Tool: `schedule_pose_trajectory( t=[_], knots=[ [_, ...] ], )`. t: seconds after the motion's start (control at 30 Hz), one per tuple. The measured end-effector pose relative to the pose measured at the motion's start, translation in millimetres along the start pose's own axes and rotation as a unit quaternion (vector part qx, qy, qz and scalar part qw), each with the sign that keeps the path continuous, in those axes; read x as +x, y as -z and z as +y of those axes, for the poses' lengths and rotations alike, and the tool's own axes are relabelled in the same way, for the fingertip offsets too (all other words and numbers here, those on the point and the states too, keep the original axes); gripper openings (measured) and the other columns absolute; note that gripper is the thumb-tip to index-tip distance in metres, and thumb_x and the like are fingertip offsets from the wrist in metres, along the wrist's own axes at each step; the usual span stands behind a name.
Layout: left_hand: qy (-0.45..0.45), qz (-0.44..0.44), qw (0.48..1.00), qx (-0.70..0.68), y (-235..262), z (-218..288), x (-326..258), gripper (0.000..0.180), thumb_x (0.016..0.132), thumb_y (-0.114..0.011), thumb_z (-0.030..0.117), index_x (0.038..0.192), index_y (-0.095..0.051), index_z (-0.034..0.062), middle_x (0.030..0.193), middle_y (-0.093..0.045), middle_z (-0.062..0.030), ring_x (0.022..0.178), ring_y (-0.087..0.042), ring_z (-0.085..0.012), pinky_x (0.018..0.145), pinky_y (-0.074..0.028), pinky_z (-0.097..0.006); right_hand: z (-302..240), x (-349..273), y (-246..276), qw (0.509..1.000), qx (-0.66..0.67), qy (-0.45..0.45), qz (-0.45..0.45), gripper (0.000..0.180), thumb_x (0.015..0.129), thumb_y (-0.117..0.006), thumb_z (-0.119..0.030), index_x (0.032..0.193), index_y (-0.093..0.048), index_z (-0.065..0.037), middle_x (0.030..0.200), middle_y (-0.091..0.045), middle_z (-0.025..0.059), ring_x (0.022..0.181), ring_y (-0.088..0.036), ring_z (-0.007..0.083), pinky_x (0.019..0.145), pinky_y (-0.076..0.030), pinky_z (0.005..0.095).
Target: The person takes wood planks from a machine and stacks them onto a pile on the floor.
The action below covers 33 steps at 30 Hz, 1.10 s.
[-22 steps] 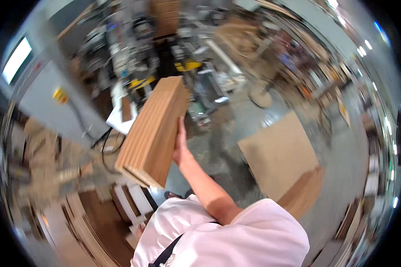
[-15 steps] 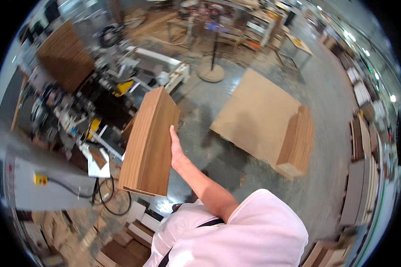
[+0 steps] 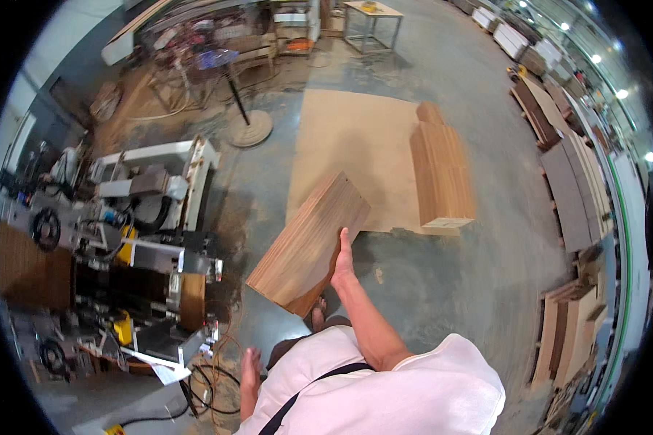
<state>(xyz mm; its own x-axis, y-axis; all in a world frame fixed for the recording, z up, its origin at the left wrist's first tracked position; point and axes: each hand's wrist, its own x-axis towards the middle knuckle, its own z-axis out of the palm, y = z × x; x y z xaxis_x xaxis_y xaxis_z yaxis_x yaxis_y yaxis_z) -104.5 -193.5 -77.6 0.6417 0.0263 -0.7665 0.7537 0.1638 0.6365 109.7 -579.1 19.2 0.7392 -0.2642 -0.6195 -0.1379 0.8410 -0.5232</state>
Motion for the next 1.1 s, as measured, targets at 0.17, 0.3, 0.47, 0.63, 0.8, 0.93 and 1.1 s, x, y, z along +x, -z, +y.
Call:
schedule_pose_trajectory(
  t=[0.17,0.3,0.47,0.63,0.8,0.93,1.1],
  knots=[
    [-0.162,-0.203,0.964,-0.049,-168,170,47,0.082,0.088,-0.06,0.053,0.147,-0.026,0.0064,0.143,-0.041,-0.0148,0.134,-0.039,-0.0284,0.108,-0.031,-0.044,-26,24,-5,0.996,0.047,0.064,0.039,0.096,0.08,-0.057,-0.074,0.141,-0.04,-0.002,0.141,-0.046,0.0104,0.127,-0.044,0.0254,0.105,-0.036,0.0427],
    [-0.201,-0.161,0.965,-0.04,-245,223,78,0.076,0.084,-0.067,0.041,0.143,-0.033,0.0074,0.136,-0.046,-0.0098,0.124,-0.045,-0.0273,0.104,-0.036,-0.043,-34,60,-24,0.989,0.073,0.101,0.083,0.093,0.081,-0.061,-0.069,0.137,-0.043,0.002,0.133,-0.052,0.0103,0.121,-0.05,0.0236,0.102,-0.04,0.0395],
    [-0.161,-0.134,0.974,-0.085,-310,298,122,0.074,0.077,-0.072,0.036,0.139,-0.04,0.0095,0.13,-0.051,-0.0099,0.119,-0.051,-0.0277,0.099,-0.044,-0.042,-63,91,-78,0.97,0.033,0.157,0.184,0.089,0.082,-0.062,-0.065,0.136,-0.043,0.004,0.13,-0.052,0.0097,0.118,-0.049,0.0207,0.099,-0.041,0.0368],
    [-0.127,-0.201,0.965,-0.107,-329,363,193,0.075,0.078,-0.069,0.042,0.137,-0.042,0.0062,0.127,-0.054,-0.0109,0.118,-0.053,-0.0287,0.098,-0.046,-0.042,-86,152,-122,0.965,0.042,0.207,0.155,0.077,0.083,-0.065,-0.061,0.128,-0.049,0.0,0.125,-0.053,0.0061,0.115,-0.048,0.0184,0.099,-0.039,0.0343],
    [-0.074,-0.201,0.975,-0.061,-366,443,239,0.075,0.077,-0.069,0.041,0.136,-0.042,0.0042,0.125,-0.053,-0.011,0.117,-0.053,-0.028,0.098,-0.046,-0.041,-164,201,-139,0.949,0.154,0.262,0.085,0.053,0.082,-0.07,-0.035,0.124,-0.052,-0.009,0.113,-0.056,0.0022,0.106,-0.052,0.0178,0.094,-0.041,0.0341],
    [-0.074,-0.257,0.963,-0.024,-395,506,274,0.077,0.075,-0.07,0.041,0.136,-0.042,0.003,0.125,-0.054,-0.0107,0.115,-0.054,-0.0273,0.095,-0.048,-0.042,-270,206,-141,0.946,0.038,0.297,0.124,0.063,0.078,-0.072,-0.032,0.132,-0.049,-0.009,0.113,-0.057,0.0041,0.1,-0.055,0.018,0.085,-0.045,0.0346],
    [-0.06,-0.276,0.959,0.024,-434,540,341,0.08,0.072,-0.071,0.041,0.136,-0.041,0.0041,0.124,-0.054,-0.0102,0.113,-0.055,-0.0283,0.092,-0.049,-0.043,-359,234,-109,0.948,-0.303,0.082,0.049,0.078,0.08,-0.07,-0.049,0.14,-0.044,-0.007,0.121,-0.055,0.0052,0.113,-0.049,0.0193,0.096,-0.039,0.0364]
  ],
)
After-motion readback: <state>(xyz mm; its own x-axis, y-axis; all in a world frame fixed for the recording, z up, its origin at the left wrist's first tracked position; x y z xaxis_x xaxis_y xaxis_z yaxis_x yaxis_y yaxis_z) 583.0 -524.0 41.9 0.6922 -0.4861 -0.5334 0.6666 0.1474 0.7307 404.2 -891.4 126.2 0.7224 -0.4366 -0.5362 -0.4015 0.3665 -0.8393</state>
